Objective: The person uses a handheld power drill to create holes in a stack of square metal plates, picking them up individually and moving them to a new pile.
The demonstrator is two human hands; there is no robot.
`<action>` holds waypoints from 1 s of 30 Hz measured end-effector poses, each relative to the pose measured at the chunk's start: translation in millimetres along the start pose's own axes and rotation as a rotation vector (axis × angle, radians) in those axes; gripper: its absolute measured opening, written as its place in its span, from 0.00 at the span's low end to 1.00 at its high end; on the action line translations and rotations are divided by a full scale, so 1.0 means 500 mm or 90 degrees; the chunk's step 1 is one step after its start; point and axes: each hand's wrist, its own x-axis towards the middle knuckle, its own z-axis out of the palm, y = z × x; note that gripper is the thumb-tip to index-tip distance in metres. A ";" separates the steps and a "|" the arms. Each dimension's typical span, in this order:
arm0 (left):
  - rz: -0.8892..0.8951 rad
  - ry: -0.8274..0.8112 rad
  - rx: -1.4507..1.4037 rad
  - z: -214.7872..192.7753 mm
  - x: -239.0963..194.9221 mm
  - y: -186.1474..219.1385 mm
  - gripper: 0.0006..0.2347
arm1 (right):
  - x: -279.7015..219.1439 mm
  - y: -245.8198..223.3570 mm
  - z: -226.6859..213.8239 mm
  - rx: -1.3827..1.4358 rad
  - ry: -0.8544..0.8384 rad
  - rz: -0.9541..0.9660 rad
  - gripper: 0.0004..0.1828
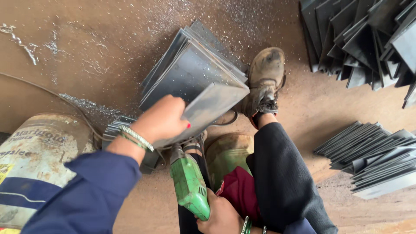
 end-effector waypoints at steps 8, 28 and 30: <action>-0.031 0.471 0.248 -0.134 -0.052 0.033 0.49 | -0.010 0.020 0.012 -0.046 -0.002 0.006 0.32; 0.133 0.237 0.400 0.099 0.152 0.185 0.39 | -0.003 -0.013 -0.005 -0.012 -0.004 0.034 0.33; 0.149 0.296 0.331 0.074 0.146 0.180 0.40 | -0.002 -0.018 -0.005 -0.012 -0.032 0.059 0.33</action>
